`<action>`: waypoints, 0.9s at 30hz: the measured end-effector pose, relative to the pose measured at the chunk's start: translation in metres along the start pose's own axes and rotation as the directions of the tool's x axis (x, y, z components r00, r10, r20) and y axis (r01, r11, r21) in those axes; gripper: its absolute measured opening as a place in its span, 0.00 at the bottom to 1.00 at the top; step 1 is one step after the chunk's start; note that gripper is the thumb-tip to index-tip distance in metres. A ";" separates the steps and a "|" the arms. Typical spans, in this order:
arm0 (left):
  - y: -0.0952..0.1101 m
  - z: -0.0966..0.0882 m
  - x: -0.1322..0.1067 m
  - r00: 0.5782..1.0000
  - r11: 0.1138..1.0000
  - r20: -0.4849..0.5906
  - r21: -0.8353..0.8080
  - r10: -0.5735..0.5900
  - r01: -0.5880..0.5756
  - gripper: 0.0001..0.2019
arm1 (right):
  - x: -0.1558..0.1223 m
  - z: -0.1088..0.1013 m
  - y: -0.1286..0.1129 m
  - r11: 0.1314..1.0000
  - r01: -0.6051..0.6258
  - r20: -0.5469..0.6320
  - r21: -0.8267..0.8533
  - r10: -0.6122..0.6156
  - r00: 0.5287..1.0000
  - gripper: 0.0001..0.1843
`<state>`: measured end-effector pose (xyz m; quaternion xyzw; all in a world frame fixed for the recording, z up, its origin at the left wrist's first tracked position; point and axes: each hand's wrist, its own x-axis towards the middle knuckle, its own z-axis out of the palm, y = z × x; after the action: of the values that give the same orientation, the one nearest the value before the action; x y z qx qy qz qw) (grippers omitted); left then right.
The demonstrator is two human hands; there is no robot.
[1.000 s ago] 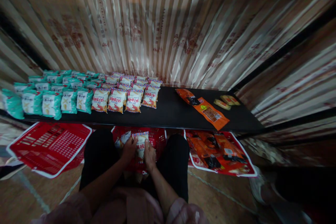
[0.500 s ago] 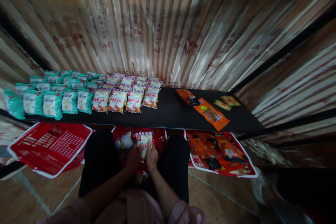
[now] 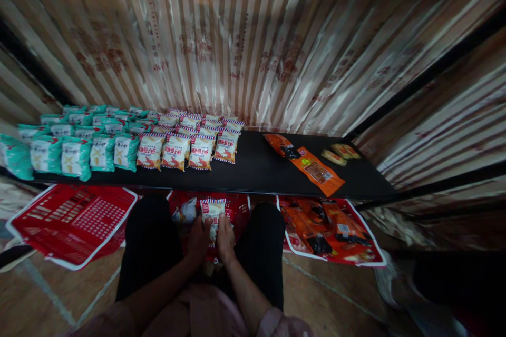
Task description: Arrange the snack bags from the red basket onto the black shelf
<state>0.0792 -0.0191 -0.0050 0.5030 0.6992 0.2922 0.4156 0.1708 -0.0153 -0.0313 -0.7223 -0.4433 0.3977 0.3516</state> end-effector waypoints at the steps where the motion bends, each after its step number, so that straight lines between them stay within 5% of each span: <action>1: 0.000 -0.001 0.000 1.000 1.000 -0.001 0.010 -0.002 0.002 0.21 | -0.001 0.000 -0.001 1.000 0.007 0.001 0.002 -0.007 1.000 0.33; 18: -0.012 -0.007 0.002 0.994 0.993 -0.010 0.046 0.112 -0.111 0.20 | -0.016 -0.005 -0.006 0.997 0.071 -0.041 0.005 -0.070 0.997 0.32; 27: -0.004 -0.012 -0.001 0.971 0.965 0.015 -0.121 0.238 -0.235 0.20 | -0.021 -0.017 -0.017 0.995 0.077 -0.112 -0.068 -0.084 0.990 0.34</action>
<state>0.0673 -0.0214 -0.0021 0.5616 0.6094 0.3732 0.4171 0.1734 -0.0309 -0.0039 -0.7363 -0.4637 0.3266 0.3690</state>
